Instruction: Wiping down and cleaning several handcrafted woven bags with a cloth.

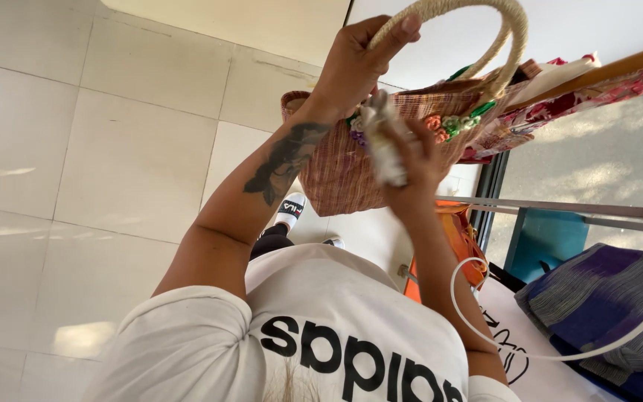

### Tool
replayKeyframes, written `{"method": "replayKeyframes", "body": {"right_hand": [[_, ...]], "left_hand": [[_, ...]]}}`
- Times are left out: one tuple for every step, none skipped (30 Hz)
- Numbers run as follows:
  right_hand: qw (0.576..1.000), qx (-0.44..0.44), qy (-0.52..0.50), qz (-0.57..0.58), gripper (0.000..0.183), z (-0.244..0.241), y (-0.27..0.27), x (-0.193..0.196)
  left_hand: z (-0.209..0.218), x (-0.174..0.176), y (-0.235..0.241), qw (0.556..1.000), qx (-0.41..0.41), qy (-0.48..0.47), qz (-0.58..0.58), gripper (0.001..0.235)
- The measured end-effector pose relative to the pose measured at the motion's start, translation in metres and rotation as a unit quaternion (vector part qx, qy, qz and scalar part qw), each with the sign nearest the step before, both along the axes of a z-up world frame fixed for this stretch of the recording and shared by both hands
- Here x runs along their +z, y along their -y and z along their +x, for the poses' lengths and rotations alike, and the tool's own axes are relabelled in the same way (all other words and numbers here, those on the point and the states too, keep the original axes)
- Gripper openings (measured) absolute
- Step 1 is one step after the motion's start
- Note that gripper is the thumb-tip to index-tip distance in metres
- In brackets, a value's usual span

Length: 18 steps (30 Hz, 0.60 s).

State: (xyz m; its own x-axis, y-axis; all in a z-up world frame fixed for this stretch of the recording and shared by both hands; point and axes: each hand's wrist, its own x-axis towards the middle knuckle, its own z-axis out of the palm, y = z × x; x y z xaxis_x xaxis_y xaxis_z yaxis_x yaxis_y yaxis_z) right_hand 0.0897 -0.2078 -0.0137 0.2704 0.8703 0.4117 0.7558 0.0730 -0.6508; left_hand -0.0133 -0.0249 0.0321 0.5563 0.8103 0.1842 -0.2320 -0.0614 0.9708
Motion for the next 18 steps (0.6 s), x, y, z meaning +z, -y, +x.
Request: {"method": "replayKeyframes", "body": {"right_hand": [[0.998, 0.058, 0.032, -0.018, 0.075, -0.011, 0.001, -0.009], [0.990, 0.116, 0.064, -0.037, 0.075, -0.023, 0.003, -0.018], [0.990, 0.119, 0.064, -0.036, 0.075, -0.017, 0.009, -0.024], [0.972, 0.174, 0.128, -0.095, 0.073, -0.010, 0.016, -0.030], [0.942, 0.228, 0.192, -0.153, 0.074, -0.004, 0.023, -0.035], [0.941, 0.231, 0.192, -0.153, 0.074, 0.002, 0.023, -0.030], [0.922, 0.237, 0.183, -0.244, 0.070, 0.008, 0.025, -0.024], [0.895, 0.241, 0.174, -0.333, 0.068, 0.015, 0.027, -0.019], [0.896, 0.239, 0.174, -0.332, 0.068, 0.009, 0.022, 0.000], [0.923, 0.237, 0.139, -0.270, 0.069, 0.004, 0.017, 0.019], [0.944, 0.236, 0.103, -0.208, 0.072, -0.003, 0.014, 0.039], [0.944, 0.235, 0.102, -0.209, 0.072, -0.010, 0.010, 0.038], [0.963, 0.220, 0.070, -0.142, 0.068, -0.015, 0.006, 0.036], [0.975, 0.204, 0.038, -0.074, 0.064, -0.021, 0.001, 0.035], [0.976, 0.202, 0.038, -0.074, 0.064, -0.021, 0.003, 0.020], [0.963, 0.223, 0.109, -0.103, 0.060, -0.022, 0.005, 0.006], [0.945, 0.243, 0.180, -0.129, 0.056, -0.022, 0.004, -0.009], [0.945, 0.240, 0.181, -0.126, 0.056, -0.011, 0.012, -0.018]], "left_hand": [[0.000, 0.003, -0.001, 1.000, 0.006, -0.002, -0.001, 0.068], [0.000, 0.006, -0.002, 1.000, 0.012, -0.004, -0.002, 0.070], [-0.001, 0.004, -0.004, 1.000, 0.014, -0.005, -0.002, 0.070], [-0.003, 0.003, -0.006, 1.000, 0.018, 0.014, -0.014, 0.068], [-0.005, 0.002, -0.007, 0.999, 0.023, 0.032, -0.027, 0.065], [-0.007, -0.001, -0.009, 0.999, 0.026, 0.032, -0.028, 0.065], [-0.009, -0.004, -0.011, 0.998, 0.022, 0.041, -0.038, 0.064], [-0.011, -0.006, -0.012, 0.997, 0.019, 0.049, -0.048, 0.063], [-0.008, -0.008, -0.012, 0.997, 0.017, 0.050, -0.047, 0.063], [-0.006, -0.009, -0.013, 0.998, 0.022, 0.040, -0.035, 0.065], [-0.005, -0.011, -0.012, 0.999, 0.027, 0.029, -0.025, 0.067], [-0.004, -0.010, -0.010, 0.999, 0.026, 0.029, -0.026, 0.067], [-0.002, -0.008, -0.009, 0.999, 0.025, 0.031, -0.024, 0.066], [0.000, -0.006, -0.009, 0.999, 0.023, 0.033, -0.022, 0.065], [-0.002, -0.004, -0.008, 0.999, 0.021, 0.033, -0.021, 0.065], [-0.004, -0.002, -0.008, 0.999, 0.023, 0.019, -0.016, 0.066], [-0.006, 0.001, -0.011, 1.000, 0.025, 0.006, -0.008, 0.067], [-0.010, -0.002, -0.016, 1.000, 0.023, 0.007, -0.004, 0.067]]}}
